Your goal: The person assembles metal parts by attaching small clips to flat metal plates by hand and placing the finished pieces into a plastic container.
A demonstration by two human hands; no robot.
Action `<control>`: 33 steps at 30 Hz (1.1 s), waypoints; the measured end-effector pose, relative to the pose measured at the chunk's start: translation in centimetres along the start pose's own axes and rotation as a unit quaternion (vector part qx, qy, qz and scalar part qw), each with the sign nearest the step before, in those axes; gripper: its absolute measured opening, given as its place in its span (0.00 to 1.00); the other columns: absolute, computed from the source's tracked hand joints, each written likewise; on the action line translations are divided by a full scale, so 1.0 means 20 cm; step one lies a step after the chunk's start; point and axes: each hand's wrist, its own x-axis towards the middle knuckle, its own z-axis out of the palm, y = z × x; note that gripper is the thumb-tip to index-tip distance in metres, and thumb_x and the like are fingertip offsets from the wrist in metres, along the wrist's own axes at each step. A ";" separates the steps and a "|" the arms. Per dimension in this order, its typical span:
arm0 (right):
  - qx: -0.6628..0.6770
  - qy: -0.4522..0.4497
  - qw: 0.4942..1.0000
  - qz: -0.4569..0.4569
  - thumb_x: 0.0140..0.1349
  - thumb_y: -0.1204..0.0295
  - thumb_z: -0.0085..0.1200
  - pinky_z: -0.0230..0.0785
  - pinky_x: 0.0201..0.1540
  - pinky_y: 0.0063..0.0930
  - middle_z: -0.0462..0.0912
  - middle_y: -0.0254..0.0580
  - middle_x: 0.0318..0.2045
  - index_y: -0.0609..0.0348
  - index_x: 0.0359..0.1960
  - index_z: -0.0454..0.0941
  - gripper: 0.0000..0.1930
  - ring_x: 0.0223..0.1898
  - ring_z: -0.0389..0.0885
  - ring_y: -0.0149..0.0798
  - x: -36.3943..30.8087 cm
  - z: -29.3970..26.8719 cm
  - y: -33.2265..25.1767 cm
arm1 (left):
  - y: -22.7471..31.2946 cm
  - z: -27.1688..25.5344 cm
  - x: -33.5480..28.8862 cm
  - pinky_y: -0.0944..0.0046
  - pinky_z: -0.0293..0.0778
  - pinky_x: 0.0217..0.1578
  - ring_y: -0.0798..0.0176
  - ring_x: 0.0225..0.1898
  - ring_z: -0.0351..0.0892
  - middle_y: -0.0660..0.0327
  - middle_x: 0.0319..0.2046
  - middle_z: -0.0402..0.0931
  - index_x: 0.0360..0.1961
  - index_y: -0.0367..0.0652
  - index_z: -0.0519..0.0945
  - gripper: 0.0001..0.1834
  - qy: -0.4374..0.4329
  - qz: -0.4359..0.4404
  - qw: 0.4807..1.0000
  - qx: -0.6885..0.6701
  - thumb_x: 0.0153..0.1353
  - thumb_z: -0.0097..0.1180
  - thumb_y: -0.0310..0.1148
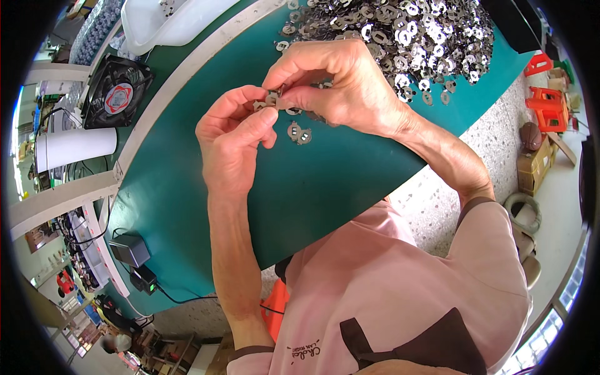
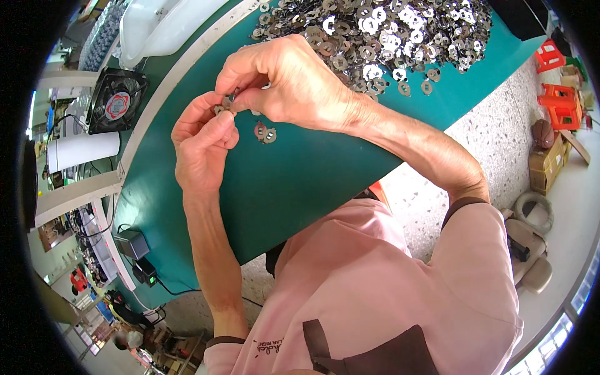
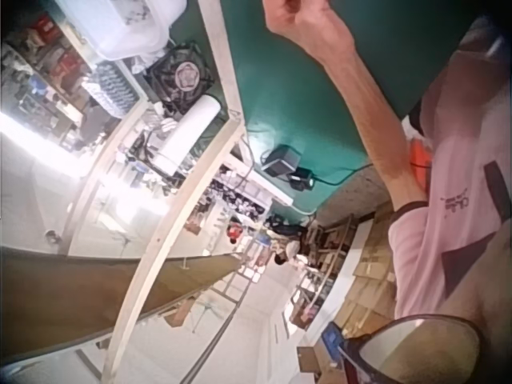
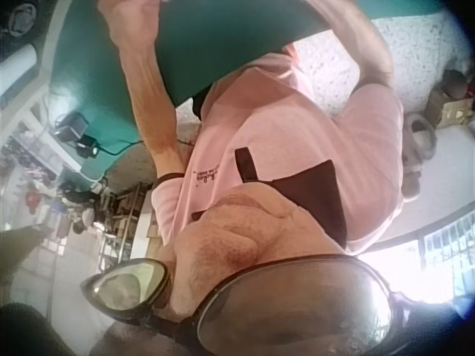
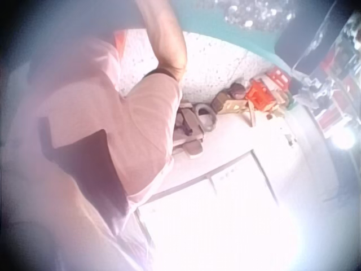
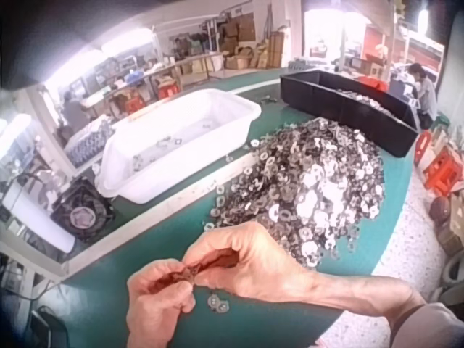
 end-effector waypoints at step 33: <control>0.218 0.013 0.962 0.163 0.50 0.86 0.58 0.72 0.44 0.21 0.81 0.35 0.32 0.62 0.33 0.80 0.09 0.38 0.80 0.28 0.02 -0.04 0.02 | -0.01 0.00 0.01 0.70 0.57 0.24 0.73 0.25 0.63 0.63 0.29 0.73 0.39 0.36 0.76 0.07 -0.046 -0.039 0.987 -0.152 0.59 0.52 0.25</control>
